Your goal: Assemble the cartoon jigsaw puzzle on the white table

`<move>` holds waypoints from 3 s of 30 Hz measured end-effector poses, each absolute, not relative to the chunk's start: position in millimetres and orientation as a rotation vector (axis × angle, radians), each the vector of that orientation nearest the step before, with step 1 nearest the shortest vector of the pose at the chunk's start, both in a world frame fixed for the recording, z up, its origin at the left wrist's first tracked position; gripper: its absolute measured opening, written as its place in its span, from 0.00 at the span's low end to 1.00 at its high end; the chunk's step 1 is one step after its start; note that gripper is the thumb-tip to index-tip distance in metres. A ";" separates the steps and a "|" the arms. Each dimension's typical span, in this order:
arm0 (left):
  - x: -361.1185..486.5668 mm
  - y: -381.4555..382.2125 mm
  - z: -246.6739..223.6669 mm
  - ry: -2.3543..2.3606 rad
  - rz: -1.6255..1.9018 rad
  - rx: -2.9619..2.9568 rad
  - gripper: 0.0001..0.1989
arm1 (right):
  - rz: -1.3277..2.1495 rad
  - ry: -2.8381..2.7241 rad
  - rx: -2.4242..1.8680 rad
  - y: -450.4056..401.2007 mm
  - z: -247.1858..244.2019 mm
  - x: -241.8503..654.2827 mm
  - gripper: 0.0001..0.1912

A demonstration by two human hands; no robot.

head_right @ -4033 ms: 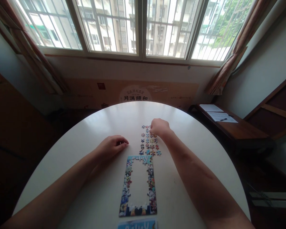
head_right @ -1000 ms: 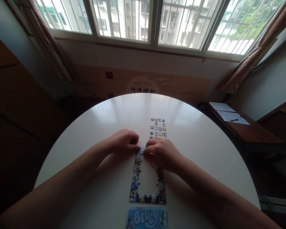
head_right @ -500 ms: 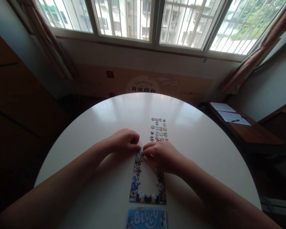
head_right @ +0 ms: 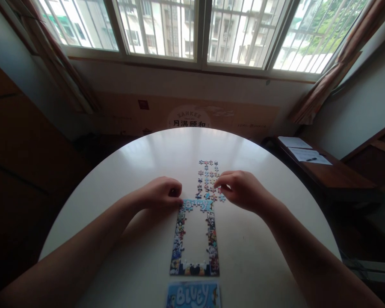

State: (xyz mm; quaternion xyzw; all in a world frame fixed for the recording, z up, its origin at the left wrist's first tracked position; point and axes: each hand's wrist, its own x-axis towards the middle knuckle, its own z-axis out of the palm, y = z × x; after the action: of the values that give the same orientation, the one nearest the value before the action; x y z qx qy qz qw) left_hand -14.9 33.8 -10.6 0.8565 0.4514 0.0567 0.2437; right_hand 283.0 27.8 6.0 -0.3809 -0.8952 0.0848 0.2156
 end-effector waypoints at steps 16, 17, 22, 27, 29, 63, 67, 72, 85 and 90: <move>-6.1 29.9 -9.1 1.362 0.144 2.398 0.19 | 0.199 -2.157 -1.215 56.6 -19.6 300.6 0.14; -3.5 28.6 -9.4 1.384 0.133 2.423 0.19 | 0.174 -2.087 -1.224 59.0 -23.5 301.6 0.14; 2.7 24.3 -7.2 1.411 0.071 2.455 0.21 | 0.155 -1.832 -1.261 72.8 -49.4 299.8 0.15; 3.7 23.5 -5.0 1.424 0.052 2.429 0.22 | 0.163 -1.807 -1.227 80.2 -59.5 289.8 0.13; 4.2 23.2 -4.6 1.431 0.042 2.421 0.22 | 0.148 -1.843 -1.180 80.0 -58.0 287.0 0.13; -1.4 29.4 -21.1 1.273 0.527 2.456 0.12 | -0.081 -2.147 -0.760 53.2 -35.2 270.2 0.15; 4.1 25.0 -24.0 1.167 0.549 2.598 0.20 | -0.081 -2.209 -0.710 48.6 -32.5 266.1 0.16; 5.0 26.3 -29.7 1.164 0.497 2.667 0.24 | -0.070 -2.183 -0.727 51.1 -33.3 269.2 0.16; 2.2 28.7 -26.6 1.230 0.488 2.589 0.23 | -0.040 -2.262 -0.754 52.5 -25.2 278.1 0.16; 2.6 28.7 -25.2 1.232 0.540 2.502 0.20 | -0.064 -2.155 -0.912 59.3 -28.8 288.4 0.18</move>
State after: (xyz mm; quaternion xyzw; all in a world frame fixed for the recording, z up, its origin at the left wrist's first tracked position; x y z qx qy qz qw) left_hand 2.6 28.7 -25.2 0.8709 0.4287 0.1878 0.1498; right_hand 288.4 59.3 -28.8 -0.3587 -0.8478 -0.0252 0.3898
